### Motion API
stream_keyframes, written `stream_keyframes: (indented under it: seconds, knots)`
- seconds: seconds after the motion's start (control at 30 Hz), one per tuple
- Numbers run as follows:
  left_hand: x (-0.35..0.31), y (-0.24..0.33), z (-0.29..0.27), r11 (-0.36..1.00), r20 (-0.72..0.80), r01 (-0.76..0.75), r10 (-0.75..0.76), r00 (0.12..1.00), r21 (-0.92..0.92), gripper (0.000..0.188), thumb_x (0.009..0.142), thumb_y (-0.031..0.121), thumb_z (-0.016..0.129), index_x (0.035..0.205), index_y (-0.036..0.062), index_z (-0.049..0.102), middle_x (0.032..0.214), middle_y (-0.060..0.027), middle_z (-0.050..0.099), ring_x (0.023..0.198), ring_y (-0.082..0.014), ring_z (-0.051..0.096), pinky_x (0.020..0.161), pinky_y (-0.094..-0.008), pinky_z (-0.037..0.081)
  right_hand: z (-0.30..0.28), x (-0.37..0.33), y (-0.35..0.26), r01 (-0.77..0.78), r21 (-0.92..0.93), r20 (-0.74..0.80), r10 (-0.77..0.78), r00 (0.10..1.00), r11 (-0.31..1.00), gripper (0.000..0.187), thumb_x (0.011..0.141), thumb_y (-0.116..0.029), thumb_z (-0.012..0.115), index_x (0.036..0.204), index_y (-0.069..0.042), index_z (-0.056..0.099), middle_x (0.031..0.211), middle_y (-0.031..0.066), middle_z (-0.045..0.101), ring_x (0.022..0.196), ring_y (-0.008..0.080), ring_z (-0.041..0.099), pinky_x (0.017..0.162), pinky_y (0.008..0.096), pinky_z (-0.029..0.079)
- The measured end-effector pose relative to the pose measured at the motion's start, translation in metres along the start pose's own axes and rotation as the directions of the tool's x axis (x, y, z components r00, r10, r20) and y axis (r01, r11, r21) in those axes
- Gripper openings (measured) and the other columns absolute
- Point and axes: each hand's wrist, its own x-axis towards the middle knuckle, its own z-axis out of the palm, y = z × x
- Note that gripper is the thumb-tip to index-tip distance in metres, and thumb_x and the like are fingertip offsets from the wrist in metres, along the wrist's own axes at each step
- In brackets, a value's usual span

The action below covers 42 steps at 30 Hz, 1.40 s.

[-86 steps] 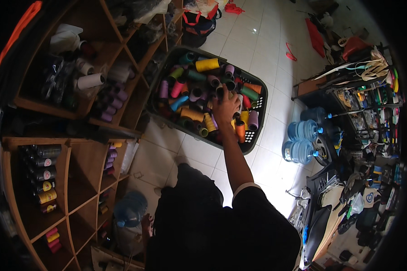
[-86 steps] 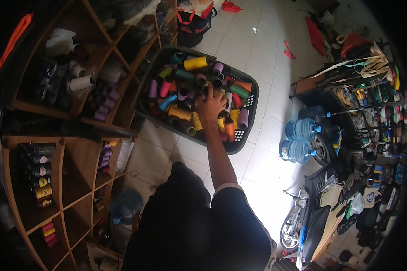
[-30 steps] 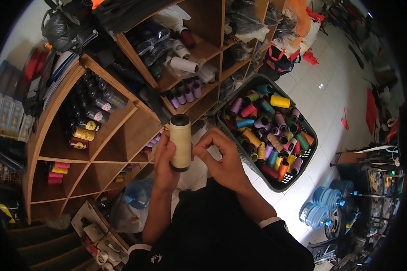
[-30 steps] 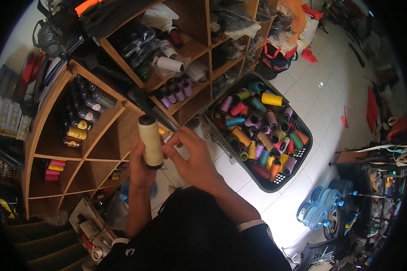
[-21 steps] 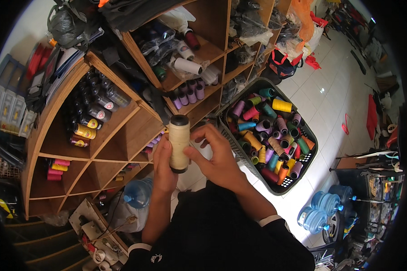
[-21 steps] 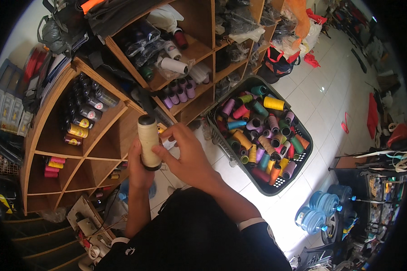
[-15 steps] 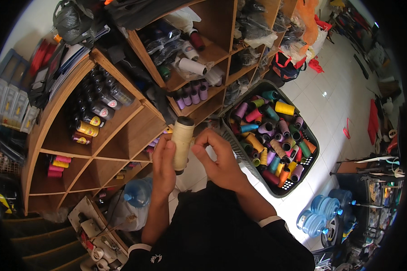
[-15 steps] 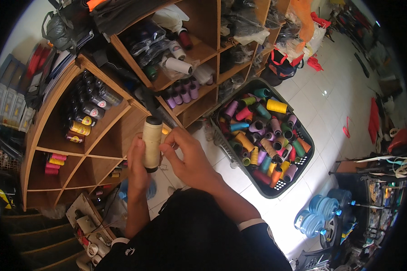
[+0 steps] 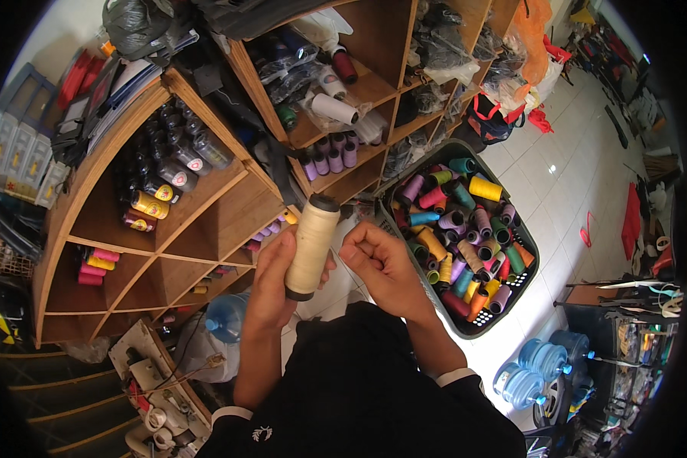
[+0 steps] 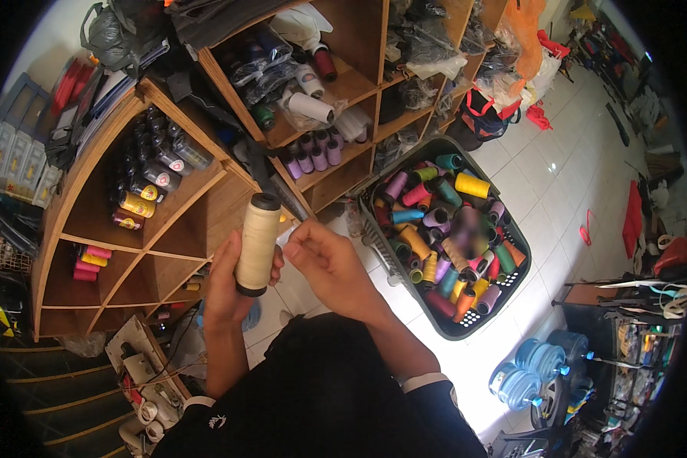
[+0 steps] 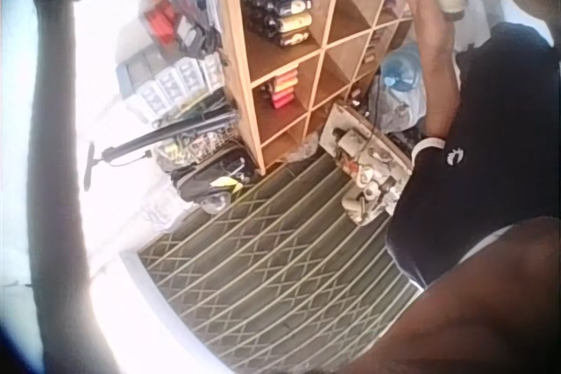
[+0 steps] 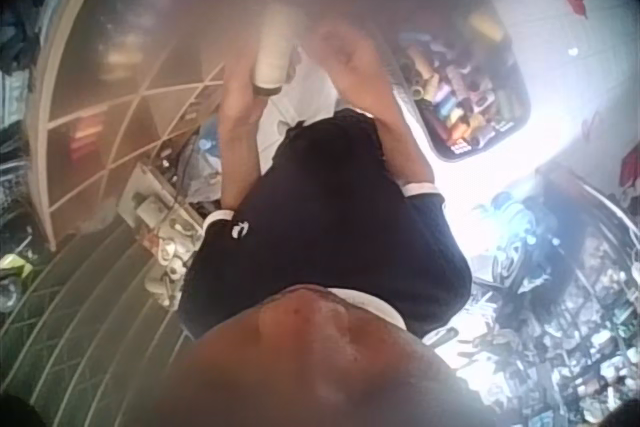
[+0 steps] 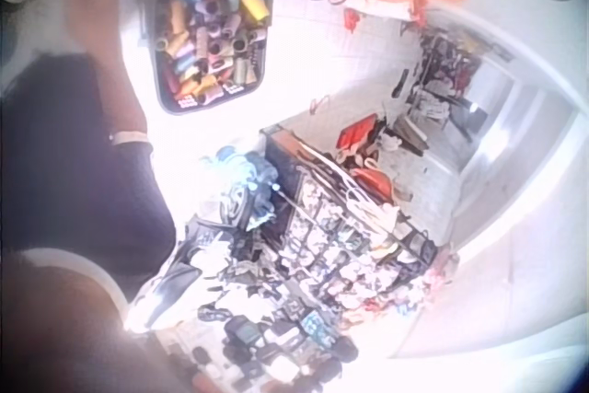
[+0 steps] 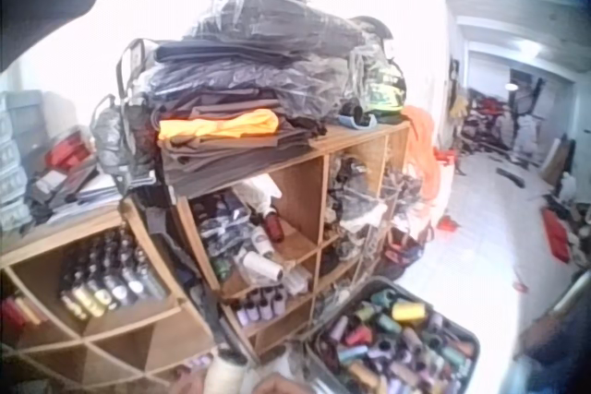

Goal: The person picks up colorful thread spools from a basket on the floor, briefly handles each one, and places them into compartments on a wooden shelf. The person repeats this process for multiple spools of different colors.

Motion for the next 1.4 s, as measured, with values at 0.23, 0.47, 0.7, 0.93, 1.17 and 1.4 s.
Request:
stream_keyframes:
  seconds: [0.23,0.47,0.7,0.93,1.17,1.4]
  knots:
    - [0.000,-0.003,-0.008,0.901,0.217,0.081,0.014,0.976,-0.426,0.045,0.099,0.036,0.046,0.122,-0.0030,0.050,0.086,-0.0135,0.061,0.070,-0.0193,0.060,0.056,-0.0287,0.046,-0.005,0.001,0.004,0.000,-0.029,-0.018,-0.001,1.000,1.000,0.012,0.099,-0.014,0.055,0.096,-0.003,0.053,0.088,-0.0028,0.056,0.082,0.0002,0.047,0.068,0.0171,0.038]
    - [0.004,0.000,0.000,0.959,0.061,0.066,-0.051,0.997,-0.275,0.052,0.094,0.038,0.053,0.123,-0.0049,0.048,0.086,-0.0126,0.058,0.067,-0.0175,0.058,0.053,-0.0288,0.045,0.000,0.005,0.005,0.096,-0.032,-0.093,-0.099,0.991,0.995,0.014,0.097,-0.015,0.057,0.089,-0.005,0.053,0.070,-0.0081,0.044,0.062,-0.0014,0.033,0.054,0.0181,0.023]
    - [0.003,-0.002,-0.011,0.975,0.232,-0.019,0.071,0.970,-0.222,0.051,0.096,0.041,0.050,0.122,-0.0027,0.047,0.086,-0.0159,0.061,0.068,-0.0183,0.061,0.049,-0.0279,0.045,-0.003,0.005,0.005,0.067,-0.075,-0.097,-0.074,0.993,0.995,0.011,0.097,-0.013,0.057,0.092,-0.004,0.053,0.078,-0.0056,0.051,0.071,-0.0007,0.040,0.059,0.0176,0.031]
    - [-0.004,0.006,-0.011,0.967,0.274,0.062,0.008,0.962,-0.246,0.043,0.091,0.032,0.062,0.114,-0.0040,0.055,0.083,-0.0123,0.062,0.072,-0.0182,0.061,0.056,-0.0276,0.047,-0.010,0.013,0.006,0.047,-0.067,-0.013,-0.048,0.999,0.997,0.011,0.095,-0.011,0.059,0.089,-0.004,0.055,0.081,-0.0048,0.053,0.074,0.0011,0.044,0.062,0.0188,0.035]
    - [-0.005,0.029,0.008,0.686,0.370,-0.387,0.182,0.911,0.616,0.034,0.070,0.013,0.084,0.097,-0.0005,0.068,0.084,-0.0065,0.062,0.077,-0.0168,0.060,0.069,-0.0263,0.045,-0.043,0.042,-0.044,0.026,-0.476,0.334,0.153,0.930,0.879,0.020,0.092,-0.019,0.066,0.084,-0.003,0.056,0.072,-0.0023,0.052,0.069,0.0048,0.046,0.059,0.0263,0.038]
    - [-0.011,0.024,0.019,0.432,0.220,-0.423,0.444,0.869,0.796,0.039,0.065,0.010,0.086,0.098,-0.0006,0.068,0.089,-0.0098,0.061,0.080,-0.0206,0.061,0.071,-0.0314,0.048,-0.021,0.032,-0.079,0.303,-0.724,0.293,-0.122,0.948,0.619,0.016,0.085,-0.014,0.066,0.081,-0.001,0.057,0.073,0.0119,0.056,0.069,0.0288,0.056,0.062,0.0387,0.042]
